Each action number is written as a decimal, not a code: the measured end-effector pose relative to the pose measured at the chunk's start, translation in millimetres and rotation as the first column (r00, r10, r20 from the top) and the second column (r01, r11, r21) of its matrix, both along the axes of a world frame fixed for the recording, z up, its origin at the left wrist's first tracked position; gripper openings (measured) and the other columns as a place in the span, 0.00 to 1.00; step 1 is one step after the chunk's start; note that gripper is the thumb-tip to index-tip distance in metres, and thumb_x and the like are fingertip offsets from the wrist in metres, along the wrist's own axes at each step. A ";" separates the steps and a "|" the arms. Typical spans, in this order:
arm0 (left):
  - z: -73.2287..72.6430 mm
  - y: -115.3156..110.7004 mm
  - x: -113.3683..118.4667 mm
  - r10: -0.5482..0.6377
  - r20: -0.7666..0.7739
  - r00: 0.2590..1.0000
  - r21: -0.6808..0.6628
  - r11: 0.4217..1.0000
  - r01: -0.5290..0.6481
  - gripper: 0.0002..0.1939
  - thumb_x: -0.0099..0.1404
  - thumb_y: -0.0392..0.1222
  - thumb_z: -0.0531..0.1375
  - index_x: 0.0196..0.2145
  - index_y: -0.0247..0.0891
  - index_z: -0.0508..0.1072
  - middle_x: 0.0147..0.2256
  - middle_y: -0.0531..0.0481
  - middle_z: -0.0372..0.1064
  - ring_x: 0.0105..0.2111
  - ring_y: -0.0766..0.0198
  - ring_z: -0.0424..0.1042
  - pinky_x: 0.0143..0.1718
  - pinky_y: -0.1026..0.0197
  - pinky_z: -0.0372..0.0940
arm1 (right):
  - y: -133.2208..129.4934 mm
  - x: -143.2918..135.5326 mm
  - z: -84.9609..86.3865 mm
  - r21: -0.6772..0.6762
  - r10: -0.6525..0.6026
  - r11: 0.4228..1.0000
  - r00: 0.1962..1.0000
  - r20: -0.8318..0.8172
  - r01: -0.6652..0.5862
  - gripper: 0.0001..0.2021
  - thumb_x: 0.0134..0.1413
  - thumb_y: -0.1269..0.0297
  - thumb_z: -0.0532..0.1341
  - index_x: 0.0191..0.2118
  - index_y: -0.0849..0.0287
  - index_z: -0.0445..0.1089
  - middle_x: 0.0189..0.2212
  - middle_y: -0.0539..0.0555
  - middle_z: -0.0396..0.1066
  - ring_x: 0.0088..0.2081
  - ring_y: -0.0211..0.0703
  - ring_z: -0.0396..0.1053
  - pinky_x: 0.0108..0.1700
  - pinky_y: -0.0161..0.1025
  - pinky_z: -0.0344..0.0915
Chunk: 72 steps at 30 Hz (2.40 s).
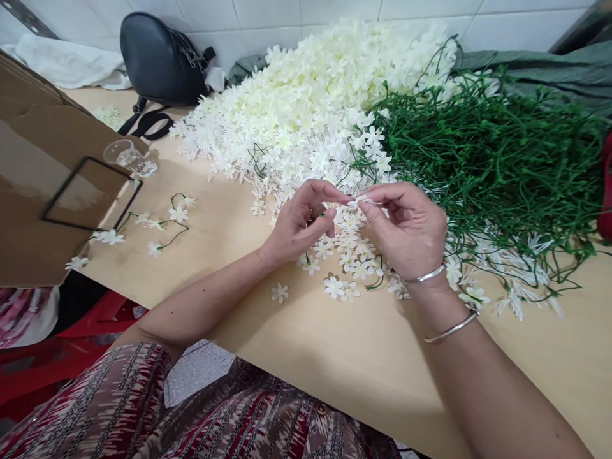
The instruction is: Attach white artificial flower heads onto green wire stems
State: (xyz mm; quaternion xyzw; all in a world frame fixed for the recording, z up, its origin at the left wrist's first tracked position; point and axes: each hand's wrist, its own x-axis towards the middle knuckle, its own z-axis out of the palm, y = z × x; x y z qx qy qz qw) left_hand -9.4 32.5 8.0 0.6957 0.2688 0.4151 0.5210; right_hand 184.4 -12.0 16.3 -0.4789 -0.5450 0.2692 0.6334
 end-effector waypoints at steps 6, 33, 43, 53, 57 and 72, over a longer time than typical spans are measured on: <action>1.9 3.2 -2.3 0.034 -0.015 0.999 -0.007 0.999 -0.034 0.16 0.77 0.57 0.56 0.49 0.42 0.69 0.46 0.46 0.73 0.34 0.65 0.67 0.39 0.58 0.67 | 5.6 6.4 -0.1 -0.170 0.201 0.941 0.887 -0.415 -0.293 0.19 0.44 0.50 0.86 0.34 0.50 0.80 0.32 0.48 0.82 0.35 0.38 0.78 0.43 0.36 0.76; -0.2 6.1 5.9 -0.056 0.288 0.956 -0.416 0.892 0.177 0.24 0.63 0.62 0.77 0.42 0.39 0.84 0.35 0.54 0.75 0.33 0.72 0.68 0.40 0.64 0.66 | 5.4 -22.2 -24.2 -0.015 0.066 0.997 0.973 -0.222 -0.071 0.15 0.49 0.60 0.83 0.36 0.48 0.77 0.32 0.46 0.76 0.32 0.39 0.71 0.35 0.38 0.73; -1.0 9.8 6.1 0.043 0.279 0.959 -0.400 0.913 0.075 0.24 0.60 0.60 0.80 0.41 0.38 0.83 0.37 0.51 0.80 0.33 0.70 0.73 0.40 0.63 0.72 | -0.7 -16.6 -11.5 0.021 0.052 0.998 0.996 0.072 -0.053 0.09 0.60 0.64 0.76 0.46 0.48 0.83 0.37 0.50 0.79 0.38 0.43 0.75 0.43 0.44 0.76; -1.6 6.3 6.4 0.005 0.262 0.965 -0.389 0.916 0.101 0.23 0.64 0.60 0.78 0.44 0.40 0.81 0.38 0.52 0.79 0.35 0.67 0.76 0.44 0.59 0.73 | -1.8 -18.5 -8.5 0.018 0.006 1.000 0.999 0.053 -0.007 0.04 0.58 0.63 0.77 0.37 0.49 0.83 0.34 0.50 0.80 0.35 0.44 0.74 0.39 0.44 0.72; -2.5 4.7 7.5 -0.053 0.271 0.961 -0.481 0.857 0.183 0.27 0.61 0.64 0.78 0.43 0.39 0.82 0.33 0.54 0.76 0.32 0.70 0.73 0.40 0.63 0.68 | 0.5 -16.5 -6.8 0.065 -0.008 0.998 1.000 -0.028 0.010 0.10 0.53 0.57 0.82 0.34 0.46 0.82 0.33 0.50 0.79 0.35 0.47 0.74 0.37 0.47 0.73; 5.1 3.5 3.8 0.035 0.038 0.999 -0.136 0.990 -0.029 0.30 0.66 0.72 0.71 0.40 0.39 0.76 0.34 0.53 0.74 0.30 0.69 0.70 0.35 0.62 0.65 | -0.2 -14.7 -2.2 -0.007 0.100 0.995 0.995 0.026 -0.100 0.17 0.49 0.58 0.82 0.44 0.48 0.82 0.41 0.52 0.83 0.38 0.46 0.77 0.45 0.48 0.80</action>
